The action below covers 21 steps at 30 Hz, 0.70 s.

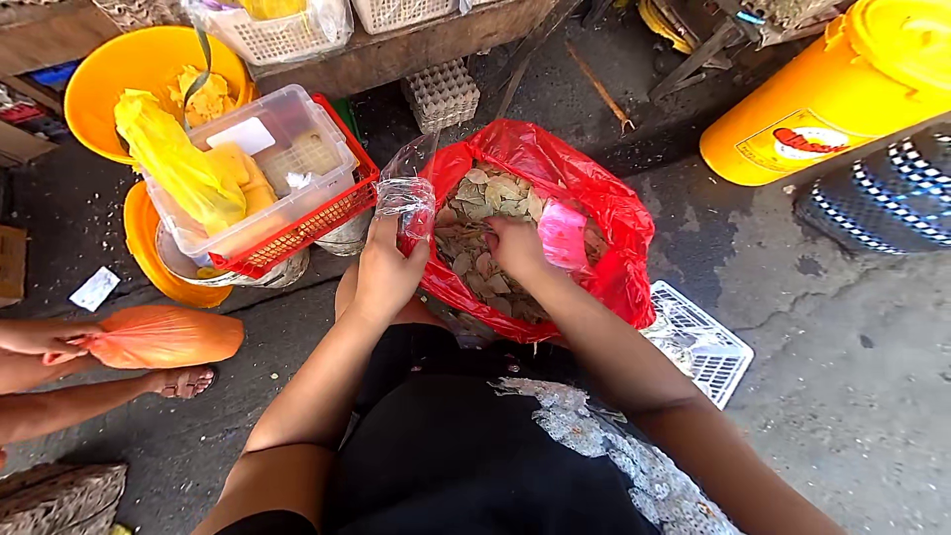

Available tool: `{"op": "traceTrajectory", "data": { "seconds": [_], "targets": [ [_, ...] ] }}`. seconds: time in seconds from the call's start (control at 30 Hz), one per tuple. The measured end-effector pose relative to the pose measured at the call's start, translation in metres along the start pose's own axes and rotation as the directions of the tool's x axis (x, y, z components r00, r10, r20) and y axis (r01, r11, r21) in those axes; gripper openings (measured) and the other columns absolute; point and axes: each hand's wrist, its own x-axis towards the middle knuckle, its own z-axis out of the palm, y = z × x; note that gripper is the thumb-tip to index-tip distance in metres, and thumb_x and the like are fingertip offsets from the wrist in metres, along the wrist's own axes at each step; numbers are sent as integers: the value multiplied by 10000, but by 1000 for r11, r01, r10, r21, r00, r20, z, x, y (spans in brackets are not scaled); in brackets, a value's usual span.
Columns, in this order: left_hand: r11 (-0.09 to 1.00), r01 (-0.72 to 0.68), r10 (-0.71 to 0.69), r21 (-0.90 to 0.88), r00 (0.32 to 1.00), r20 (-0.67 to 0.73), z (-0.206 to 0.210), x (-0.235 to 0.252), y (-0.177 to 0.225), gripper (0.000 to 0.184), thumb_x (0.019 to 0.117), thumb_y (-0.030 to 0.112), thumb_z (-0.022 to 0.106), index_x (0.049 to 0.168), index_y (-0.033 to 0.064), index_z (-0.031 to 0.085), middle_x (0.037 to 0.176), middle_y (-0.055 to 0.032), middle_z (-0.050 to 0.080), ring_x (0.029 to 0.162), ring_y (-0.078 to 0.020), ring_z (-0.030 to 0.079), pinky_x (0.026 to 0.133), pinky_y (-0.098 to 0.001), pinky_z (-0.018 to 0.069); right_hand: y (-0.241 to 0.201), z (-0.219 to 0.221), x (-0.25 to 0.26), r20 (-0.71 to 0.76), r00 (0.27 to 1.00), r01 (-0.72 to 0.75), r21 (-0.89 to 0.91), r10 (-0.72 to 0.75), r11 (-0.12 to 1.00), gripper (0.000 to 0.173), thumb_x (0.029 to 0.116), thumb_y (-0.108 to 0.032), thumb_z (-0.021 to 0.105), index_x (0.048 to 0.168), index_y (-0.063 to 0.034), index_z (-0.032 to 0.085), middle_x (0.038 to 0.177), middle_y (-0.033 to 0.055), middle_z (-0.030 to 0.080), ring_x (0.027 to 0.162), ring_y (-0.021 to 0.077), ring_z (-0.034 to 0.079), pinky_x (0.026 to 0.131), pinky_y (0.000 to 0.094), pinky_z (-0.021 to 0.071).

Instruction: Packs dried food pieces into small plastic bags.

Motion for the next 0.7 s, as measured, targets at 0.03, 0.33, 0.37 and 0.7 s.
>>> {"op": "traceTrajectory", "data": {
  "seconds": [0.03, 0.33, 0.37, 0.7],
  "targets": [
    [1000, 1, -1, -5, 1000, -11, -1, 0, 0, 443, 975, 216, 670, 1349, 6, 559, 1287, -197, 610, 989, -242, 680, 850, -431, 577, 3, -7, -1, -59, 998, -10, -12, 9, 1000, 309, 1026, -164, 598, 1295, -33, 678, 1264, 232, 682, 1243, 443, 605, 1060, 653, 421],
    [997, -44, 42, -70, 999, -32, 4, -2, 7, 563, 974, 277, 698, 1420, 2, 492, 1401, -221, 538, 1207, -263, 622, 993, -433, 540, 27, -11, -15, 78, 995, -70, 115, 62, 991, 852, 823, -249, 881, 1546, -128, 448, 1429, 286, 532, 1302, 518, 510, 1024, 705, 432],
    [996, -57, 55, -66, 998, -34, 4, -3, 7, 564, 972, 295, 700, 1409, 0, 503, 1396, -222, 542, 1223, -268, 614, 1006, -440, 533, 27, -8, -16, 73, 997, -47, 118, 38, 992, 866, 811, -254, 891, 1542, -114, 450, 1422, 288, 536, 1308, 515, 505, 1034, 699, 429],
    [956, -251, 240, -150, 967, -89, 5, -8, -1, 568, 1021, 387, 566, 1446, 23, 470, 1409, -183, 537, 1265, -164, 574, 1054, -360, 497, 23, 5, 3, -45, 996, -64, 179, 73, 982, 464, 1016, -178, 612, 1455, -39, 553, 1331, 255, 641, 1268, 449, 592, 1099, 625, 424]
  ]
}}
